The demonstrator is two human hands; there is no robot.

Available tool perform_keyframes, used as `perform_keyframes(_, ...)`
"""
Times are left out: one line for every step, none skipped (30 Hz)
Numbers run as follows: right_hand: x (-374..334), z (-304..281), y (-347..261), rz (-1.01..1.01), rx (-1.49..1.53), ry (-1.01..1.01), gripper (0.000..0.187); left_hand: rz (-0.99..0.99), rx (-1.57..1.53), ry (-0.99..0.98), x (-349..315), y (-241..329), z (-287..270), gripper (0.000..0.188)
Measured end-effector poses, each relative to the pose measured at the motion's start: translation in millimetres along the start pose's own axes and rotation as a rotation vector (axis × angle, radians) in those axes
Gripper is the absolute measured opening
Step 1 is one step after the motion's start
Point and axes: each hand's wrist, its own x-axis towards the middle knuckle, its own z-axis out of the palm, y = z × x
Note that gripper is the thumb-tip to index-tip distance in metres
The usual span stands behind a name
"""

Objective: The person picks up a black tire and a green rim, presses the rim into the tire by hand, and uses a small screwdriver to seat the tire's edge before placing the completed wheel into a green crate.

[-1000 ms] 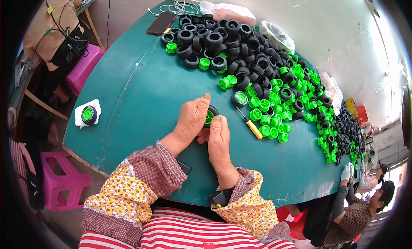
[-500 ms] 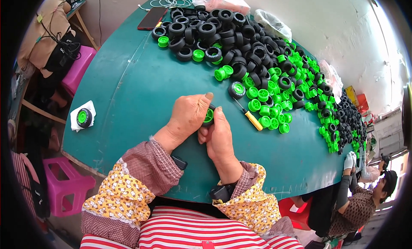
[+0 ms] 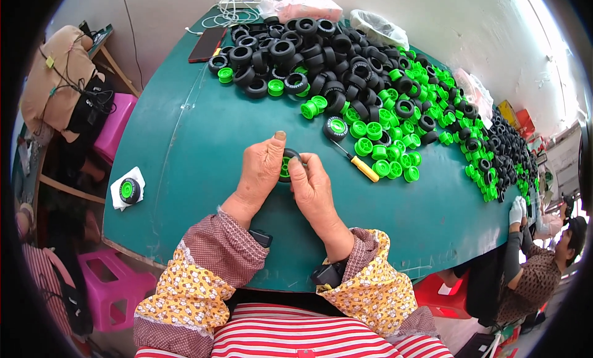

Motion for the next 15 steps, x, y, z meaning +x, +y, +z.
perform_keyframes(2,-1,1,0.005,0.004,0.008,0.032,-0.003,0.059,-0.038,-1,0,-1,0.050)
perform_keyframes(3,-1,4,-0.057,-0.077,0.025,0.032,-0.005,0.062,-0.048,-2,-1,-2,0.050)
perform_keyframes(3,-1,7,-0.118,-0.159,0.041,0.031,0.011,0.098,-0.048,-2,-4,-4,0.050)
perform_keyframes(1,-2,2,-0.103,-0.233,0.017,0.030,0.032,0.128,-0.050,-1,-4,-2,0.050)
perform_keyframes(1,-3,0,-0.099,-0.235,0.026,0.030,0.033,0.125,-0.059,0,-3,-1,0.050)
perform_keyframes(1,-3,-1,-0.124,-0.260,0.030,0.028,0.042,0.146,-0.058,0,-2,1,0.049)
perform_keyframes(0,-2,-2,-0.150,-0.281,0.028,0.027,0.049,0.170,-0.051,0,-2,1,0.048)
perform_keyframes(0,-2,-2,-0.147,-0.280,0.028,0.027,0.046,0.172,-0.053,-1,-1,2,0.048)
perform_keyframes(1,-4,-1,-0.115,-0.217,0.032,0.028,0.082,0.202,-0.050,-2,-1,4,0.047)
perform_keyframes(3,-4,1,-0.083,-0.156,0.038,0.029,0.119,0.230,-0.047,-1,-2,6,0.046)
perform_keyframes(4,-3,5,-0.082,-0.156,0.039,0.029,0.119,0.230,-0.049,0,-4,6,0.046)
perform_keyframes(4,-1,10,-0.029,-0.062,0.048,0.030,0.131,0.256,-0.064,-1,-4,6,0.046)
perform_keyframes(3,-1,13,0.026,0.032,0.057,0.032,0.141,0.282,-0.079,-2,-4,6,0.046)
perform_keyframes(3,-2,13,0.029,0.032,0.056,0.032,0.138,0.282,-0.080,-2,-1,6,0.046)
perform_keyframes(5,-3,12,0.048,0.086,0.054,0.032,0.162,0.287,-0.088,-1,3,7,0.046)
